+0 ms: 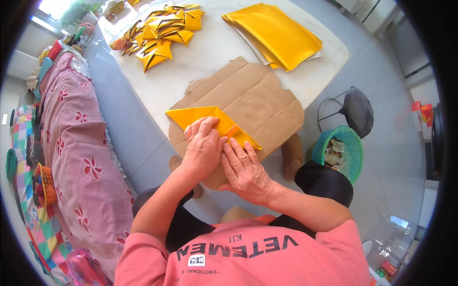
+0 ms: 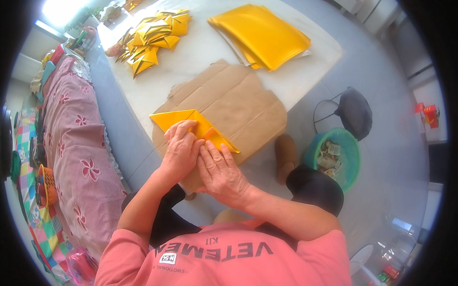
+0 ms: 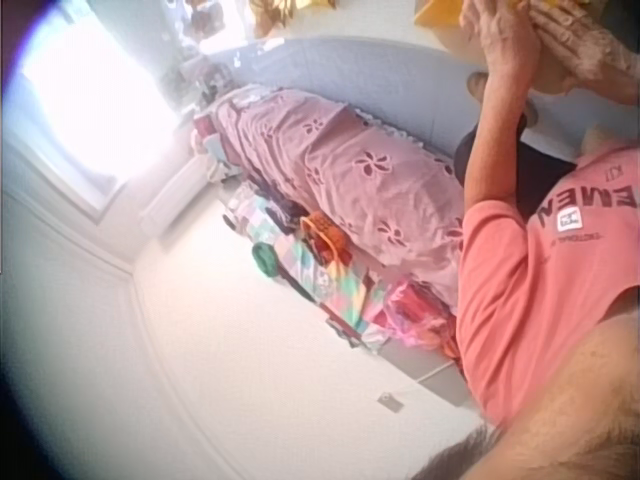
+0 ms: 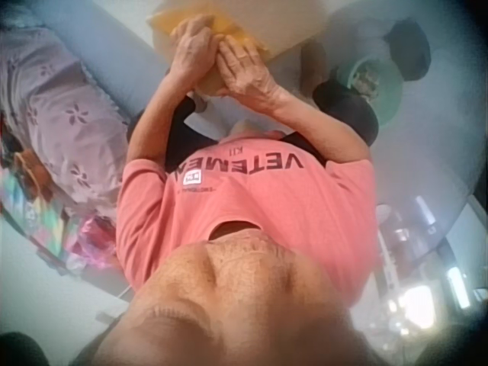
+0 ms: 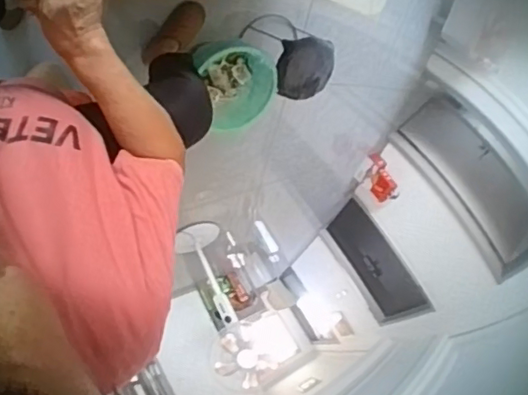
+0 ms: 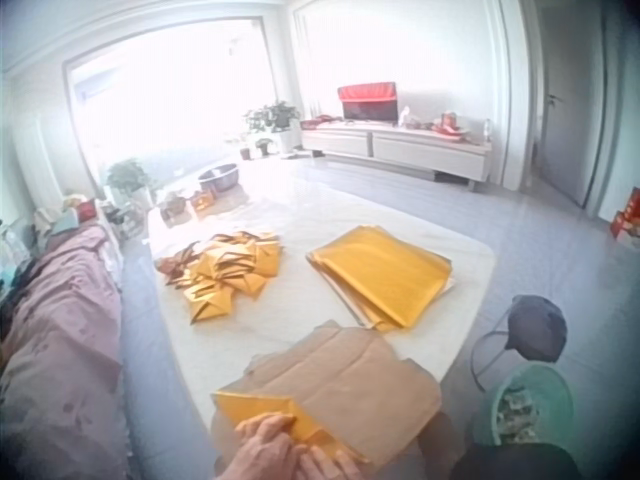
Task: The person folds yellow paper sheets into triangular shapes by hand, pressing the creases and placing the finished pieces on a table. The person repeats the folding process with multiple sheets.
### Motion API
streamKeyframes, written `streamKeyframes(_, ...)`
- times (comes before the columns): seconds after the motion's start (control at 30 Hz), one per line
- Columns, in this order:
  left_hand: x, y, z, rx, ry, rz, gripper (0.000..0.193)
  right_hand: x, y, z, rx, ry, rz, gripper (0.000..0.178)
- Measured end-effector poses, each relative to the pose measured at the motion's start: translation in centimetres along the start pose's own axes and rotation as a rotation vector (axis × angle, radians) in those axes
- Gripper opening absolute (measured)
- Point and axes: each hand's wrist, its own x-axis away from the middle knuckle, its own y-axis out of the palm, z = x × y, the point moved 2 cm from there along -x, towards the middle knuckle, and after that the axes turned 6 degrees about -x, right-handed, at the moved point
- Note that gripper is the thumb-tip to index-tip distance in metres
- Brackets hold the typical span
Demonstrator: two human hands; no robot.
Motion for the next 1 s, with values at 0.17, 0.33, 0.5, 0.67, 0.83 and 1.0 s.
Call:
streamKeyframes(0.17, -0.16, 0.10, 0.15, -0.009, -0.001, 0.025, 0.015, -0.13, -0.09, 0.30, -0.056, 0.016, -0.022, 0.090)
streamKeyframes(0.33, -0.24, 0.19, 0.06, -0.025, 0.006, 0.033, 0.016, -0.25, -0.10, 0.48, -0.074, 0.023, -0.030, 0.093)
streamKeyframes(0.5, -0.28, 0.31, 0.04, -0.041, 0.001, 0.032, 0.017, -0.21, 0.12, 0.58, -0.082, 0.025, -0.027, 0.095)
streamKeyframes(0.67, -0.38, 0.21, 0.12, -0.050, -0.007, 0.010, 0.019, -0.10, 0.38, 0.67, -0.089, 0.026, -0.041, 0.096)
streamKeyframes(0.83, -0.39, 0.19, 0.15, -0.061, -0.004, 0.007, 0.022, -0.10, 0.47, 0.73, -0.082, 0.023, -0.053, 0.098)
streamKeyframes(1.0, -0.37, 0.29, 0.11, -0.060, -0.002, 0.011, 0.024, -0.17, 0.40, 0.74, -0.075, 0.023, -0.055, 0.098)
